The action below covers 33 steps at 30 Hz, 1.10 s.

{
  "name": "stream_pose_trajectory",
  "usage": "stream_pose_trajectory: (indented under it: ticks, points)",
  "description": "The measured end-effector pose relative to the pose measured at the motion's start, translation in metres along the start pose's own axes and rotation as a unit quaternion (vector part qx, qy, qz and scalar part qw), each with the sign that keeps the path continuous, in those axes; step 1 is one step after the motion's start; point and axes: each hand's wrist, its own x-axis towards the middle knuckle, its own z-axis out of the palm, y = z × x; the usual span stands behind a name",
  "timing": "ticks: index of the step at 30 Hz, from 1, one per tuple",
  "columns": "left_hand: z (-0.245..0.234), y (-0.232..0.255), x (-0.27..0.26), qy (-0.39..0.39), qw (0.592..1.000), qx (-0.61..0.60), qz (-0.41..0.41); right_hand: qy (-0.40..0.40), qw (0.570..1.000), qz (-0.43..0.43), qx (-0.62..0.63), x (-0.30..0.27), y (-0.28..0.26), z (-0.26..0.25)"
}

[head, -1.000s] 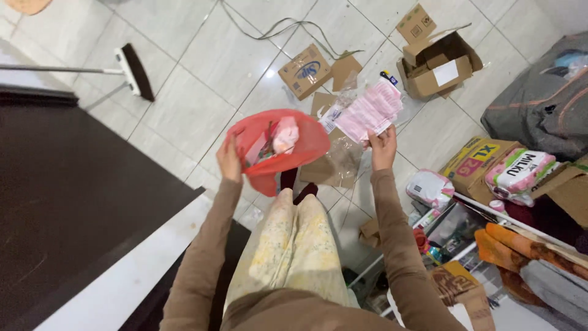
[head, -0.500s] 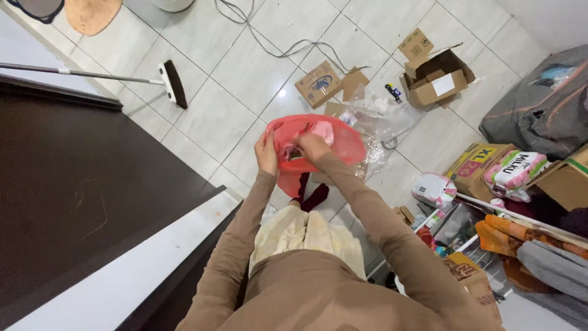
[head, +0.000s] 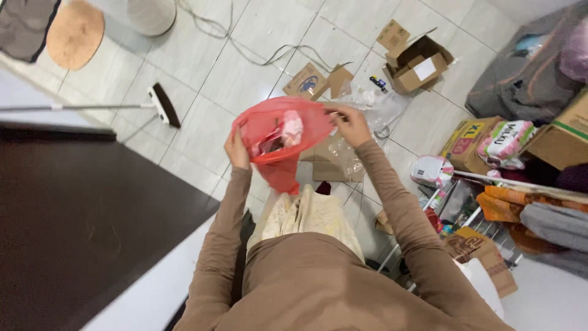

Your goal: The person collects various pieces of trash from the floor, including cardboard, plastic, and paper, and places them into a red plastic bag. They use scissors to cut a larger plastic sheet before adding it to the bag.

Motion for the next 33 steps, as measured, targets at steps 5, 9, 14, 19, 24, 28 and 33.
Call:
stream_pose_trajectory:
  ticks: [5, 9, 14, 19, 24, 28, 33]
  points:
    - [-0.010, 0.022, 0.071, -0.009, 0.998, 0.011, -0.054, 0.138, 0.985, 0.099, -0.037, -0.011, 0.054, -0.043]
    - [-0.019, 0.023, 0.140, -0.046, 0.991, 0.037, -0.116, 0.262, 0.954, 0.144, -0.024, -0.019, 0.103, -0.035]
    - [-0.031, 0.057, 0.201, -0.071, 0.983, 0.068, -0.152, 0.368, 0.892, 0.259, 0.048, -0.033, 0.164, 0.029]
    - [-0.037, 0.086, 0.260, -0.053, 0.979, 0.110, -0.161, 0.402, 0.845, 0.327, 0.128, -0.043, 0.173, 0.104]
    - [-0.013, 0.121, 0.279, -0.057, 0.981, 0.106, -0.150, 0.411, 0.798, 0.412, 0.153, -0.055, 0.188, 0.151]
    - [0.002, 0.149, 0.279, -0.064, 0.983, 0.113, -0.131, 0.432, 0.764, 0.447, 0.172, -0.083, 0.235, 0.165]
    - [0.016, 0.169, 0.284, -0.137, 0.973, 0.158, -0.096, 0.452, 0.732, 0.484, 0.159, -0.084, 0.220, 0.161]
